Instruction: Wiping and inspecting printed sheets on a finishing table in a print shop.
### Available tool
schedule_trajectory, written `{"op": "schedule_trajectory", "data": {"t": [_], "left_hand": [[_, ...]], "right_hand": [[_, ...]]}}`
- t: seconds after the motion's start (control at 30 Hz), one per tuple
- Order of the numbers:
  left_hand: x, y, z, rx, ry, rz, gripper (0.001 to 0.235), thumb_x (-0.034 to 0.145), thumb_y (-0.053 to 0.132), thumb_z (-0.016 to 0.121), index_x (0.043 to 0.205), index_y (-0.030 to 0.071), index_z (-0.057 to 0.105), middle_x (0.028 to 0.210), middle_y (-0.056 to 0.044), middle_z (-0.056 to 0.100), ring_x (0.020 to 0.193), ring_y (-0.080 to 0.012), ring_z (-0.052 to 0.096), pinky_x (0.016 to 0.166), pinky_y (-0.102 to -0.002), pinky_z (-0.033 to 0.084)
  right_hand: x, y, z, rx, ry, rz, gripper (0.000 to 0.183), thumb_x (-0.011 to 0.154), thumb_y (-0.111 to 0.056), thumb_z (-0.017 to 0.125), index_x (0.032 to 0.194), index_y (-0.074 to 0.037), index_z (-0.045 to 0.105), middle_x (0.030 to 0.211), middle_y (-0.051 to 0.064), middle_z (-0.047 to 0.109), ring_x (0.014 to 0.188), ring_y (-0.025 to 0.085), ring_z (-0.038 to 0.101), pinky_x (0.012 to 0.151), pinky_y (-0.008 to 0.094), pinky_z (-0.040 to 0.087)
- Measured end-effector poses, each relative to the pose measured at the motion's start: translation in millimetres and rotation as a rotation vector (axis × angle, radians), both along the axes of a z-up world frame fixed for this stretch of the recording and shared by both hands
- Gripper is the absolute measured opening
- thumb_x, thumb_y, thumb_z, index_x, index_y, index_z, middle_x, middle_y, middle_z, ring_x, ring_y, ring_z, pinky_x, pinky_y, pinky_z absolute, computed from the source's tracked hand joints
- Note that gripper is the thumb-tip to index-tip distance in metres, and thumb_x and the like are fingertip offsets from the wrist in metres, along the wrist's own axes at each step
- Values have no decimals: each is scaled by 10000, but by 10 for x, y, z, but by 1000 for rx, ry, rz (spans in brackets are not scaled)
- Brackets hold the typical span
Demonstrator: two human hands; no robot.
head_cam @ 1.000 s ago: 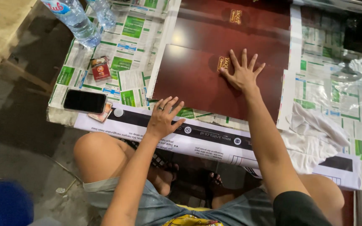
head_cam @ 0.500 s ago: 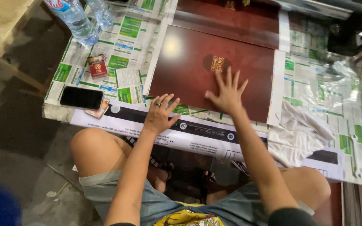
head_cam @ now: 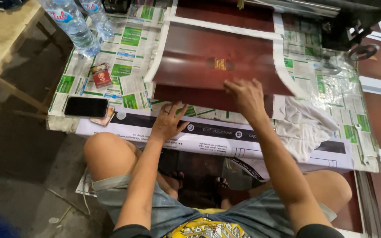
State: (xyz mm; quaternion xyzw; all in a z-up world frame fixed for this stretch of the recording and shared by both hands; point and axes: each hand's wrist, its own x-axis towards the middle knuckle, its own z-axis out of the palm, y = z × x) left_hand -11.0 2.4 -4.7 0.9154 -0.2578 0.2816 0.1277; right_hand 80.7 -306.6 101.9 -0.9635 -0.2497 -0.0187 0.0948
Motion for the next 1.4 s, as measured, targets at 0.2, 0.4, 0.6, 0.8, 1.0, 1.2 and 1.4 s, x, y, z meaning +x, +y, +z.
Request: {"op": "schedule_trajectory", "data": {"t": [0.2, 0.4, 0.6, 0.8, 1.0, 1.2, 1.4], "left_hand": [[30, -52, 60, -40, 136, 131, 699, 885, 555, 680, 1418, 112, 592, 1466, -142, 497, 1300, -369, 470, 1132, -541, 350], [46, -30, 2, -24, 110, 123, 691, 937, 575, 645, 1447, 113, 581, 1459, -137, 502, 1378, -330, 448, 1180, -522, 329], [64, -20, 12, -23, 129, 126, 677, 938, 567, 647, 1439, 113, 596, 1443, -137, 525, 1366, -320, 449, 1172, -509, 335], [74, -29, 69, -41, 140, 135, 654, 926, 539, 670, 1431, 129, 604, 1428, -125, 547, 1361, -312, 465, 1173, -509, 333], [93, -17, 51, -59, 126, 120, 651, 924, 529, 684, 1430, 126, 607, 1432, -128, 556, 1353, -316, 483, 1161, -505, 339], [92, -23, 81, -73, 130, 131, 625, 914, 510, 696, 1410, 139, 619, 1417, -118, 558, 1345, -303, 492, 1167, -500, 342], [107, -32, 92, -44, 126, 141, 620, 908, 504, 701, 1412, 151, 619, 1414, -110, 556, 1339, -298, 497, 1160, -501, 353]], "right_hand": [[-426, 175, -758, 160, -332, -302, 412, 1133, -318, 504, 1533, -374, 585, 1560, 52, 522, 1484, 288, 470, 1331, 631, 213], [-325, 196, -1112, 22, -164, -271, 830, 922, -717, 498, 1641, -411, 216, 1732, 181, 91, 1541, 541, 18, 1099, 823, -42], [350, 166, -1009, -23, -66, -295, 889, 880, -807, 454, 1637, -426, 188, 1733, 158, 17, 1542, 525, -48, 1091, 825, -76], [834, 179, -927, -15, -17, -285, 886, 887, -811, 440, 1643, -433, 173, 1735, 158, 21, 1555, 518, -51, 1103, 822, -82], [1183, 213, -833, -14, 51, -289, 891, 875, -815, 436, 1638, -438, 172, 1731, 158, 21, 1552, 513, -40, 1113, 807, -87], [1465, 235, -754, 2, 108, -291, 865, 892, -818, 408, 1637, -440, 183, 1740, 155, 18, 1568, 509, -52, 1133, 797, -85], [1757, 244, -700, 7, 147, -301, 923, 848, -849, 402, 1638, -433, 169, 1735, 163, -9, 1562, 496, -85, 1137, 785, -96]]}}
